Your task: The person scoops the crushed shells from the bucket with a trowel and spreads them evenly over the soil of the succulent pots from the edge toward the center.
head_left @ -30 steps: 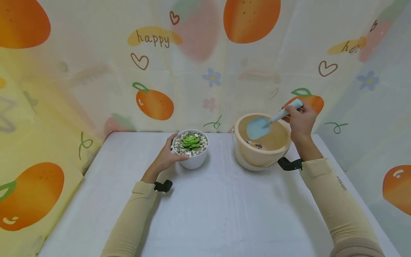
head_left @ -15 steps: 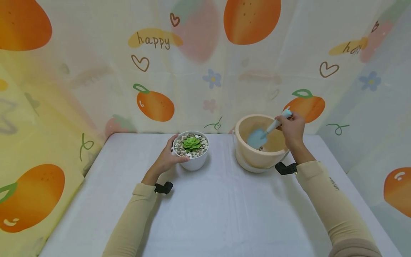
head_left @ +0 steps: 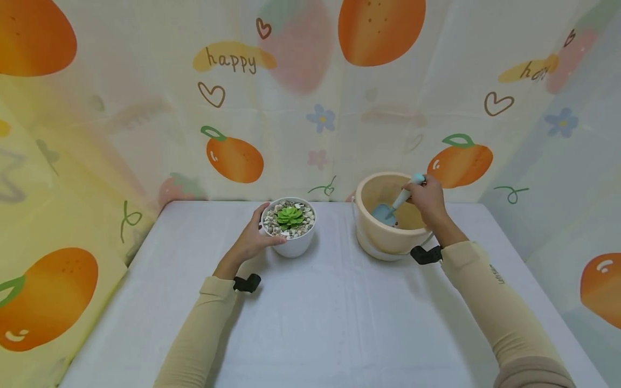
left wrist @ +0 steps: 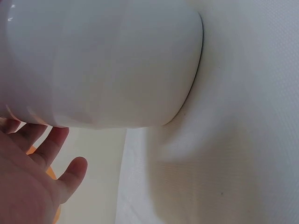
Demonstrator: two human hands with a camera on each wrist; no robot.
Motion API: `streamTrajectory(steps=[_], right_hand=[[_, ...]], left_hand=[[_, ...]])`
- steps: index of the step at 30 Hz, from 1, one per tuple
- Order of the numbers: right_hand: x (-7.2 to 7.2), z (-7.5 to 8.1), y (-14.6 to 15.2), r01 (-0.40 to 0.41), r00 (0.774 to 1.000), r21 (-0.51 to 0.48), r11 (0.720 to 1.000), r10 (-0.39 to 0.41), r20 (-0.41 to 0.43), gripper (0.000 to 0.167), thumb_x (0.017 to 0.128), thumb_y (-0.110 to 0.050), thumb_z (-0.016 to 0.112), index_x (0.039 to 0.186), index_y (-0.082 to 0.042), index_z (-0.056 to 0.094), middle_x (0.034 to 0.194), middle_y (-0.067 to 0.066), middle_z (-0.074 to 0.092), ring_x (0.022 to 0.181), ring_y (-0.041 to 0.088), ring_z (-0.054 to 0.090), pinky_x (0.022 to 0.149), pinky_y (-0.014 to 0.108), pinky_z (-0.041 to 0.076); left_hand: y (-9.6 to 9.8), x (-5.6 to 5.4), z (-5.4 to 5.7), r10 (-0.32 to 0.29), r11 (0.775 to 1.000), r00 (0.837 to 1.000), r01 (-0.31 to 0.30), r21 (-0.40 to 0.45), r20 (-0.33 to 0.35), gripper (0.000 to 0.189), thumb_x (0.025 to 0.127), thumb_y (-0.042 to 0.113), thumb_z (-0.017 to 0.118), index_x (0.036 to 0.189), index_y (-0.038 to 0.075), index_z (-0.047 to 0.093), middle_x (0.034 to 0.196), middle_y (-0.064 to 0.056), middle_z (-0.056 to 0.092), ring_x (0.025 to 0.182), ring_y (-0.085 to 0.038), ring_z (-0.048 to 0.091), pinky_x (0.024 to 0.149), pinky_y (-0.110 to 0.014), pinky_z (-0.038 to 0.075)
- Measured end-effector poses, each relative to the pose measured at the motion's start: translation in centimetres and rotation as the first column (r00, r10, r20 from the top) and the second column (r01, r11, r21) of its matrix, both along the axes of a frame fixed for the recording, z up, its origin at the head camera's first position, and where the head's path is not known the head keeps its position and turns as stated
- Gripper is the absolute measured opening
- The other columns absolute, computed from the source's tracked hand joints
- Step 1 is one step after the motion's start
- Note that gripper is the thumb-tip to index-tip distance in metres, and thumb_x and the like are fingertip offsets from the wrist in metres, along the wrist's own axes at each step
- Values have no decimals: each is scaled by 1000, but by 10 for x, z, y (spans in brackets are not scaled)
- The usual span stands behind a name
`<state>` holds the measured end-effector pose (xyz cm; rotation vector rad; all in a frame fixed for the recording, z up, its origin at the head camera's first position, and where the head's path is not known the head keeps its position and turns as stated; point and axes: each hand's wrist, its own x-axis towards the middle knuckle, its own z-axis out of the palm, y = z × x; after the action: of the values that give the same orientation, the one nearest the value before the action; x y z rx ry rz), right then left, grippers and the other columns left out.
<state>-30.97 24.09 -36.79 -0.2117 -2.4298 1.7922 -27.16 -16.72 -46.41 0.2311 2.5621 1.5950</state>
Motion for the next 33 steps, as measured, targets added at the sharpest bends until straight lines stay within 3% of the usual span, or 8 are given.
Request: streamTrajectory(steps=[3,6,9,12,16,23,27,33], right_hand=[[0,1,2,-5,1000,40,999,4,24,31,95,-10,50,120,7,44,105,6,47,97,18,55,96,38,53],[0,2,6,-22,999,98,995,18,35,35,93,-10,52,122,8,43,108,9,46,98,19,52,83,23,57],[1,3,11,-30,999,194,981,22,43,46,93,-13,54,131,11,43,117,16,48,98,21,51,73,13,50],[2,5,15,-26,999,287,958,14,44,53,92,-15,55,137,10,42,131,26,50,109,31,52,88,29,52],[3,9,19,-38,999,415,909,29,27,57,92,-18,54,140,11,42,141,32,46,126,43,46,109,52,39],[6,15,21,-50,996,594,803,81,-25,53,94,-19,53,136,13,46,136,34,49,122,47,49,104,56,41],[9,16,22,-79,993,662,745,117,-13,56,95,-21,53,136,15,43,137,35,47,123,48,48,105,57,40],[12,16,29,-106,992,675,730,123,22,59,96,-23,52,139,16,39,141,36,43,128,50,42,109,58,34]], left_hand=[[0,0,0,4,1000,1000,-4,-8,3,113,73,38,84,156,24,10,162,-11,18,145,-39,25,117,-61,21],[-1,-1,-1,4,1000,1000,-4,-10,2,113,73,38,84,156,23,9,162,-11,18,144,-40,26,116,-61,22],[-1,-2,-1,2,1000,1000,-2,-8,0,112,74,37,84,156,22,9,162,-11,18,144,-40,26,117,-60,22],[-1,-2,-1,-5,1000,1000,5,-10,-5,113,74,37,84,157,20,9,162,-12,18,145,-39,25,118,-59,20],[0,-2,0,-6,1000,1000,6,-11,-2,113,74,37,84,157,20,9,162,-12,18,145,-38,25,118,-59,20],[-1,-1,0,-4,1000,1000,4,-24,-3,112,75,37,83,157,21,9,163,-11,17,146,-36,23,118,-58,20],[-2,-1,1,-5,999,1000,5,-43,-7,112,74,39,83,156,21,9,163,-10,15,148,-34,21,118,-59,20],[-1,1,2,-2,999,1000,1,-55,-10,113,75,42,82,157,20,7,164,-10,14,150,-35,16,118,-61,19]])
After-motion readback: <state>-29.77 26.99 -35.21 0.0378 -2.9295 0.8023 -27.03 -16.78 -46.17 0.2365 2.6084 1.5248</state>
